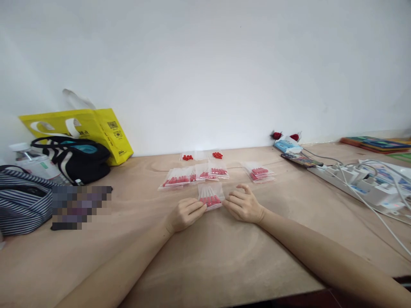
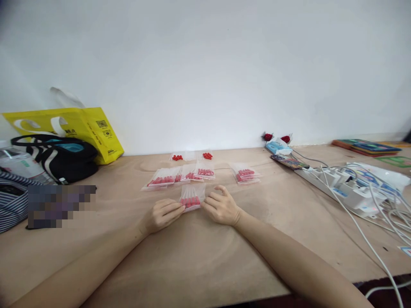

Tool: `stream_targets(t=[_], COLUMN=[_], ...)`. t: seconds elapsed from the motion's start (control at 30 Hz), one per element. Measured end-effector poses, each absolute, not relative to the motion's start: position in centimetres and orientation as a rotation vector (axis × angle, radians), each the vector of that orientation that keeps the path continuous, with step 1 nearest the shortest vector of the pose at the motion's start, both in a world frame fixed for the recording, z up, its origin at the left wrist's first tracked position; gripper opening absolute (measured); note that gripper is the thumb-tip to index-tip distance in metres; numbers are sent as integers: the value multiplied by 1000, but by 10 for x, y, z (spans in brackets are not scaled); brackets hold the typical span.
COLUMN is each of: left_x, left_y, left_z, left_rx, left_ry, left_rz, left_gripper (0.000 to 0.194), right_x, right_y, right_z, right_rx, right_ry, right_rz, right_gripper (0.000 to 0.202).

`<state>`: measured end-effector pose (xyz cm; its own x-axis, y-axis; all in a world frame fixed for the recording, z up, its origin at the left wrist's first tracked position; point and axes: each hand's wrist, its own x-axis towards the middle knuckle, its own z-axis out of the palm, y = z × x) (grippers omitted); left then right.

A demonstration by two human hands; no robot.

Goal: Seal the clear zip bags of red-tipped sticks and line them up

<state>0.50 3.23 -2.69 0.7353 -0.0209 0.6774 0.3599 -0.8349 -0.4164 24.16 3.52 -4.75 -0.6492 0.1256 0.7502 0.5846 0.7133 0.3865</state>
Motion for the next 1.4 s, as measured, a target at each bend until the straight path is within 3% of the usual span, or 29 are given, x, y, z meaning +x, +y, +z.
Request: stream_targets(t=[0.43,0.83,1.1,1.4], left_x=[10,8,7,3], left_y=[31,32,30,26], left_z=[-26,-28,-25,-22], left_rx=[-2379,-2366,-2368,-2530], left_ry=[-257,-221,-227,-205], left_rz=[-973,-908,-918,-820], left_gripper=[9,9,9,19], right_x=[201,221,237,221], right_y=[31,33,37,24], right_z=[-39,-42,-48,-49], right_rx=[-311,-418,-593,-865], right_ry=[-2180,-2230,-2205,-2335], right_rz=[-948,-908,-802,-461], right_gripper=[22,22,22,19])
